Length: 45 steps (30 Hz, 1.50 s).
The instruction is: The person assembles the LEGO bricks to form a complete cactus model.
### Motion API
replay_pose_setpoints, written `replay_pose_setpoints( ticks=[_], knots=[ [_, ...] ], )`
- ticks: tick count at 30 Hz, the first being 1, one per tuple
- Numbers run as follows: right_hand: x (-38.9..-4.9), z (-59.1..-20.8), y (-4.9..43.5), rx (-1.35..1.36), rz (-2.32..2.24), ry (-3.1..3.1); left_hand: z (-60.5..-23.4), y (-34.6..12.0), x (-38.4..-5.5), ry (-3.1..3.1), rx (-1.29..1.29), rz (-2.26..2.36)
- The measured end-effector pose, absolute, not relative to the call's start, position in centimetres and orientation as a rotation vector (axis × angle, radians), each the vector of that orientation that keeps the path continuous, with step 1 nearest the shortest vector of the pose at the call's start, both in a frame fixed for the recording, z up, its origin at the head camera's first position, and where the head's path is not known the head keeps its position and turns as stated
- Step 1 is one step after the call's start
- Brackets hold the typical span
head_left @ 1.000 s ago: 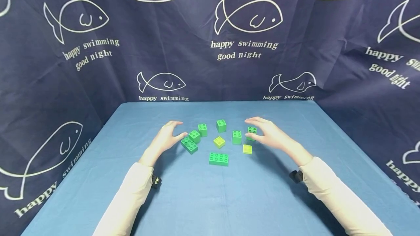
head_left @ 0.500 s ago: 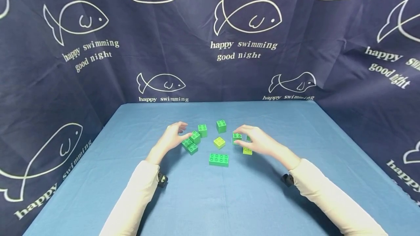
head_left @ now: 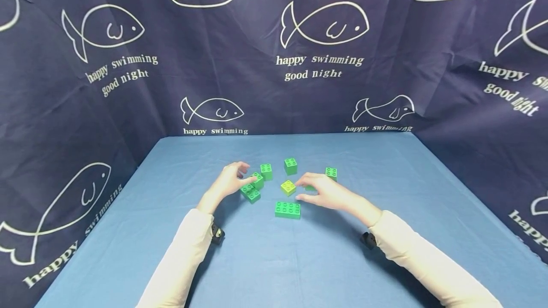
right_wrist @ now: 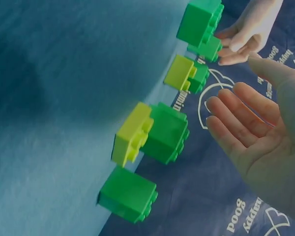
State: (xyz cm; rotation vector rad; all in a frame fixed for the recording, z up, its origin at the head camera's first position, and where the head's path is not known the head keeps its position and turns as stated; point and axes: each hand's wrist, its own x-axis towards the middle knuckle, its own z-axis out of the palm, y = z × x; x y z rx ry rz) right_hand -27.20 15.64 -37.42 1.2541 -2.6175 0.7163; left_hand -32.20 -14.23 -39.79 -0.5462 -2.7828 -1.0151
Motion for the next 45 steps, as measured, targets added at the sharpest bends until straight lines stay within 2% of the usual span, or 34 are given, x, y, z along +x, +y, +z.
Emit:
replay_pose_setpoints(
  ticks=[10,45],
  knots=[
    [-26.8,-38.3,14.4,1.365,0.681,-2.617,-40.2,-14.1,-32.3,-2.847,-0.614,-0.968],
    [-26.8,-39.4,14.2,1.442,0.629,-2.718,-40.2,-13.2,-32.7,-2.903,-0.705,-0.890]
  ],
)
